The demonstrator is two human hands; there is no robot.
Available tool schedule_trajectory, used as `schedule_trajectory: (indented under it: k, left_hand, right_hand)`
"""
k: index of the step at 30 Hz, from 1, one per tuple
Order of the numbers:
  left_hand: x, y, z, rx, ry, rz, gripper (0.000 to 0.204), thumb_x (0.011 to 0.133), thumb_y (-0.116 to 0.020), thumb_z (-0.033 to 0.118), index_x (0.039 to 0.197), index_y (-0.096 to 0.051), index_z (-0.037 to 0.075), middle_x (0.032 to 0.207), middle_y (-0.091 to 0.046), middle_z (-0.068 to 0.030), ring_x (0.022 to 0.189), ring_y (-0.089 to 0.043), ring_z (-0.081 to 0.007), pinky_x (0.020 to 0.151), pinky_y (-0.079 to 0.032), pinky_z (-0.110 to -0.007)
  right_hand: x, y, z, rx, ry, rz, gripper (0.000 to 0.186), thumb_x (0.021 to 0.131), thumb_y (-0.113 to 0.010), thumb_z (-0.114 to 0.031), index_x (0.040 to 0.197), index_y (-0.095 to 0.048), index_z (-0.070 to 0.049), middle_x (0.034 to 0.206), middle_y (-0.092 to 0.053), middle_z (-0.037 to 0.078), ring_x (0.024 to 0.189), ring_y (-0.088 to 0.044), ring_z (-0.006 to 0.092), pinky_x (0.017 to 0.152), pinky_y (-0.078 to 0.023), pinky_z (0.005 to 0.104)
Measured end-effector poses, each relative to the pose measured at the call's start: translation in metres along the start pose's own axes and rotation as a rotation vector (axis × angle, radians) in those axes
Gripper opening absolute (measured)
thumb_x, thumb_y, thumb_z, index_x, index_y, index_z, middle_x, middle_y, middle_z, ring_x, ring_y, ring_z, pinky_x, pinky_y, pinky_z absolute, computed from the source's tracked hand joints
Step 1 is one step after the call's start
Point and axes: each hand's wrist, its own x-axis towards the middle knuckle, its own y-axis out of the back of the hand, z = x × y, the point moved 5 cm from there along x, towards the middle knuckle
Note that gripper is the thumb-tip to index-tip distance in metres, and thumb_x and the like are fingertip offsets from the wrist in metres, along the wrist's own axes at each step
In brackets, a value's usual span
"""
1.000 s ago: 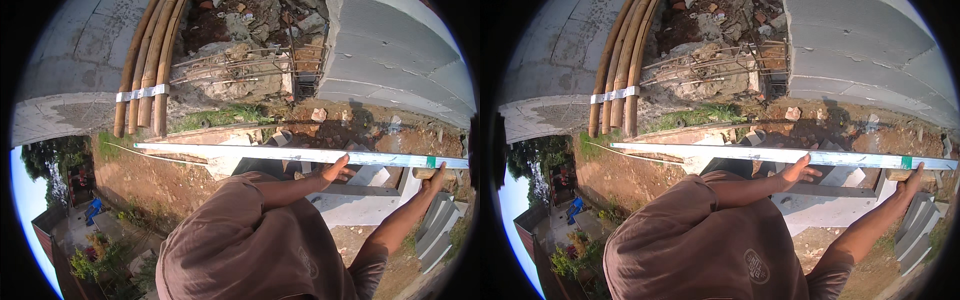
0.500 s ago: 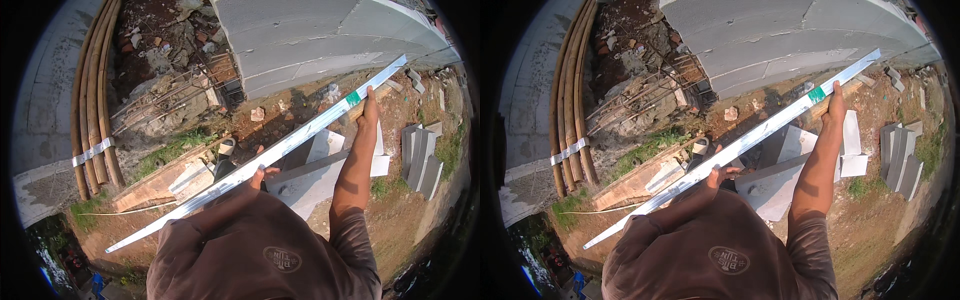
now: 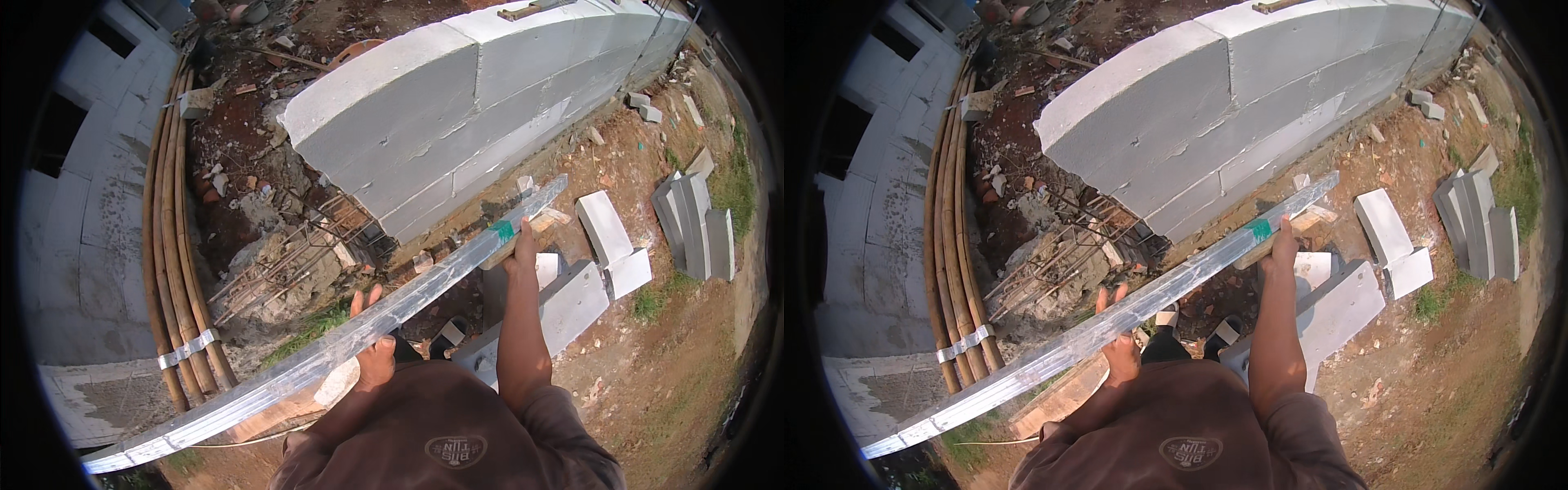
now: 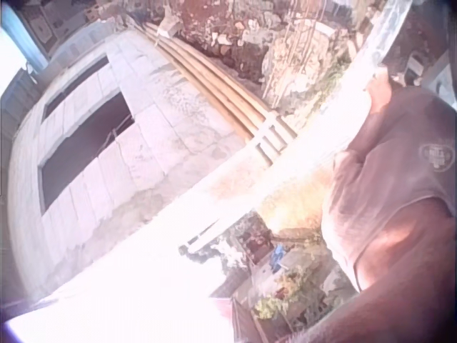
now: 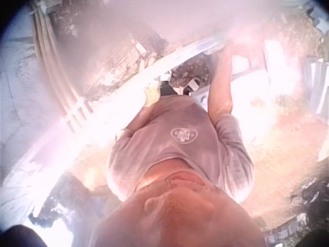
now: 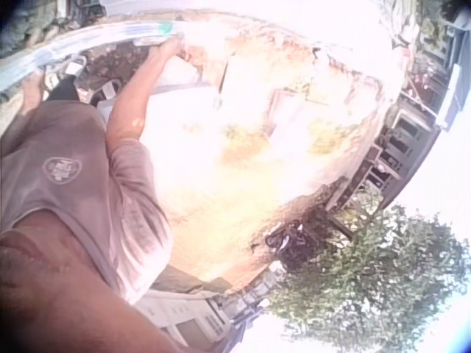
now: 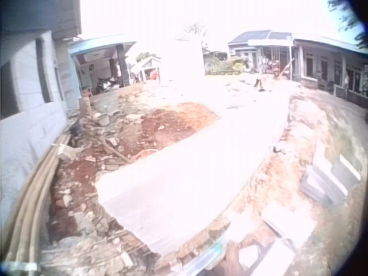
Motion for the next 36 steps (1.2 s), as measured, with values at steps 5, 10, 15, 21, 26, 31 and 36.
schedule_trajectory:
  k: [5, 10, 15, 21, 26, 31, 36]
  left_hand:
    - [0.06, -0.041, 0.039, -0.029, -0.237, 0.036, 0.059, 0.084, -0.066, 0.013, 0.129, -0.029, 0.002, 0.128, -0.045, -0.0267, 0.118, -0.049, -0.0392, 0.1, -0.038, -0.052]
    - [0.129, -0.07, 0.076, 0.158, -0.342, -0.036, 0.043, 0.085, -0.061, 0.008, 0.119, -0.037, -0.003, 0.107, -0.061, -0.0206, 0.102, -0.06, -0.0333, 0.092, -0.047, -0.045]
    - [0.187, -0.08, 0.083, 0.351, -0.32, -0.082, 0.049, 0.085, -0.062, 0.013, 0.122, -0.036, -0.006, 0.105, -0.063, -0.0187, 0.098, -0.064, -0.0286, 0.075, -0.057, -0.036]
    - [0.222, -0.111, 0.043, 0.432, -0.254, -0.187, 0.041, 0.082, -0.068, 0.012, 0.112, -0.046, -0.005, 0.1, -0.062, -0.0139, 0.086, -0.059, -0.0178, 0.078, -0.049, -0.031]
    - [0.253, -0.114, -0.005, 0.583, -0.327, -0.308, 0.033, 0.081, -0.07, 0.013, 0.104, -0.053, -0.003, 0.096, -0.062, -0.0127, 0.086, -0.059, -0.0179, 0.077, -0.049, -0.031]
    - [0.261, -0.119, -0.037, 0.542, -0.281, -0.386, 0.033, 0.08, -0.071, 0.011, 0.102, -0.052, -0.004, 0.095, -0.062, -0.0122, 0.086, -0.058, -0.0189, 0.081, -0.046, -0.031]
    - [0.263, -0.128, -0.048, 0.519, -0.282, -0.465, 0.033, 0.079, -0.07, 0.01, 0.102, -0.051, -0.004, 0.092, -0.063, -0.012, 0.083, -0.059, -0.018, 0.078, -0.047, -0.031]
  right_hand:
    - [-0.007, -0.007, 0.035, 0.094, 0.021, 0.046, 0.048, 0.093, -0.052, -0.037, 0.117, -0.046, 0.004, 0.101, -0.057, 0.015, 0.086, -0.061, 0.0294, 0.075, -0.053, 0.0453]
    - [-0.036, 0.054, 0.072, -0.043, -0.075, 0.179, 0.05, 0.091, -0.051, -0.047, 0.103, -0.043, 0.001, 0.077, -0.056, 0.013, 0.06, -0.061, 0.0243, 0.055, -0.052, 0.0381]
    - [-0.093, 0.132, 0.131, -0.324, -0.192, 0.197, 0.045, 0.089, -0.058, -0.041, 0.098, -0.046, 0.001, 0.068, -0.054, 0.011, 0.052, -0.059, 0.0213, 0.045, -0.049, 0.0335]
    - [-0.114, 0.168, 0.158, -0.516, -0.119, 0.14, 0.031, 0.085, -0.065, -0.026, 0.09, -0.049, 0.0, 0.063, -0.052, 0.006, 0.046, -0.056, 0.0161, 0.042, -0.048, 0.0293]
    - [-0.117, 0.135, 0.121, -0.61, 0.037, 0.171, 0.027, 0.083, -0.067, -0.02, 0.092, -0.051, 0.0, 0.069, -0.057, 0.006, 0.049, -0.055, 0.0121, 0.045, -0.046, 0.0265]
    - [-0.113, 0.091, 0.077, -0.628, 0.181, 0.134, 0.033, 0.082, -0.068, -0.02, 0.099, -0.05, 0.002, 0.073, -0.059, 0.006, 0.052, -0.055, 0.0108, 0.049, -0.046, 0.0259]
    - [-0.113, 0.044, 0.033, -0.71, 0.237, 0.168, 0.041, 0.079, -0.071, -0.02, 0.105, -0.05, 0.004, 0.074, -0.058, 0.005, 0.055, -0.054, 0.0103, 0.051, -0.045, 0.0257]
